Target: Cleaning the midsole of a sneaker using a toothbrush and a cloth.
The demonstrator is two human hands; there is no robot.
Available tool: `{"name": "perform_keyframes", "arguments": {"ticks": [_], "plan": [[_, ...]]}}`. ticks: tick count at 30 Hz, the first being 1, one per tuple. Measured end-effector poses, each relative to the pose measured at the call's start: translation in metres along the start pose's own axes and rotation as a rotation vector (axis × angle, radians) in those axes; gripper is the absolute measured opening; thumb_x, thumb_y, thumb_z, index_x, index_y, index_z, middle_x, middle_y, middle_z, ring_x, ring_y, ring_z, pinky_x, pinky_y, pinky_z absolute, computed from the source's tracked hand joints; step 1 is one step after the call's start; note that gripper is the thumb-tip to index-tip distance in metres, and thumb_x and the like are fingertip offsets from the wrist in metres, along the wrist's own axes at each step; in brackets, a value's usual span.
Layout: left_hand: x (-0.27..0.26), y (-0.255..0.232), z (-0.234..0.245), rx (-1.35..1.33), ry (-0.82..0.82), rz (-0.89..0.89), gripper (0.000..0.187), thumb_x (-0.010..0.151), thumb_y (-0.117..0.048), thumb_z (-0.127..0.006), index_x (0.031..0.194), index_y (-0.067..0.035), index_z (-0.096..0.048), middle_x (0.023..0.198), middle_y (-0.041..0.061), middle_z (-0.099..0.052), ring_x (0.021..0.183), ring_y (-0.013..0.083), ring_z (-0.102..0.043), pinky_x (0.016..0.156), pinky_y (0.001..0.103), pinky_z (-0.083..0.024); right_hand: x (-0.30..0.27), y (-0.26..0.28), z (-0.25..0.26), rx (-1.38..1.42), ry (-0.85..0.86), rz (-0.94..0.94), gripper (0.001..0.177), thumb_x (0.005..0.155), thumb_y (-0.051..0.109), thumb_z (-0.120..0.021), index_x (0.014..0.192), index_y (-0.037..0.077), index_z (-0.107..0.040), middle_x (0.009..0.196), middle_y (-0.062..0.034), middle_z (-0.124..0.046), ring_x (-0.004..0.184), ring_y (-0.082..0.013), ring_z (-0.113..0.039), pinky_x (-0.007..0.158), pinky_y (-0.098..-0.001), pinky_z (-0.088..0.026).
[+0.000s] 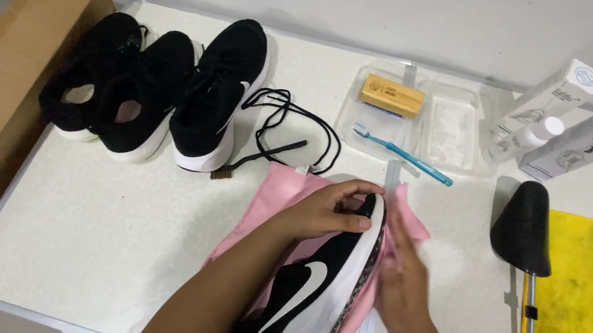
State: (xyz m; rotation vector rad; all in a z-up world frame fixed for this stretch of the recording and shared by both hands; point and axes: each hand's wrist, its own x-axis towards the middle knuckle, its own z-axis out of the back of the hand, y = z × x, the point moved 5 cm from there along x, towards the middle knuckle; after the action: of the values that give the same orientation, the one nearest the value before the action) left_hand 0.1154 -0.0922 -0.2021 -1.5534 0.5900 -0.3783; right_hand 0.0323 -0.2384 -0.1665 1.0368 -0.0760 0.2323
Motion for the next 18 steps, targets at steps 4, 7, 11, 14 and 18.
{"name": "perform_keyframes", "arguments": {"ticks": [4, 7, 11, 14, 18], "plan": [[0.002, 0.003, 0.0, -0.086, 0.026, -0.113, 0.059, 0.088, -0.032, -0.072, 0.142, -0.015, -0.056, 0.144, 0.005, -0.056, 0.137, 0.0232, -0.049, 0.118, 0.038, -0.039, -0.002, -0.023, -0.006, 0.064, 0.106, -0.006, 0.078, 0.102, 0.058, -0.023, 0.163, 0.011, -0.01, 0.17, -0.0179, -0.022, 0.155, -0.0356, -0.028, 0.123, -0.0459, -0.027], [0.006, 0.01, 0.0, -0.078, 0.012, -0.058, 0.062, 0.086, -0.034, -0.072, 0.143, -0.017, -0.055, 0.147, 0.004, -0.055, 0.143, 0.0268, -0.045, 0.118, 0.039, -0.038, -0.008, -0.052, -0.002, 0.008, 0.089, -0.113, 0.051, 0.106, 0.041, -0.03, 0.114, 0.008, -0.067, 0.11, -0.0101, -0.076, 0.102, -0.0233, -0.072, 0.089, -0.0369, -0.054], [0.006, 0.011, 0.003, -0.094, 0.018, -0.094, 0.053, 0.09, -0.034, -0.068, 0.139, -0.017, -0.058, 0.142, 0.003, -0.058, 0.136, 0.0248, -0.05, 0.118, 0.038, -0.039, -0.018, -0.067, 0.011, -0.059, -0.117, -0.265, 0.042, 0.107, 0.036, -0.036, 0.08, 0.012, -0.057, 0.071, -0.0037, -0.06, 0.066, -0.0194, -0.057, 0.062, -0.0352, -0.042], [0.003, 0.004, 0.002, -0.154, 0.032, -0.029, 0.048, 0.093, -0.038, -0.062, 0.137, -0.019, -0.059, 0.138, 0.003, -0.058, 0.13, 0.0236, -0.052, 0.11, 0.042, -0.042, -0.029, -0.086, 0.02, 0.18, -0.323, -0.411, 0.044, 0.108, 0.032, -0.042, 0.071, 0.011, -0.05, 0.066, -0.0015, -0.051, 0.063, -0.0176, -0.047, 0.059, -0.034, -0.036], [0.009, 0.016, 0.003, -0.393, 0.068, -0.035, 0.041, 0.1, -0.026, -0.059, 0.136, -0.008, -0.058, 0.126, 0.011, -0.066, 0.117, 0.0239, -0.065, 0.103, 0.038, -0.054, -0.035, -0.092, 0.014, 0.655, -0.477, -0.577, 0.038, 0.109, 0.029, -0.043, 0.094, -0.001, -0.06, 0.081, -0.0135, -0.06, 0.077, -0.0279, -0.06, 0.067, -0.0391, -0.048]]}}
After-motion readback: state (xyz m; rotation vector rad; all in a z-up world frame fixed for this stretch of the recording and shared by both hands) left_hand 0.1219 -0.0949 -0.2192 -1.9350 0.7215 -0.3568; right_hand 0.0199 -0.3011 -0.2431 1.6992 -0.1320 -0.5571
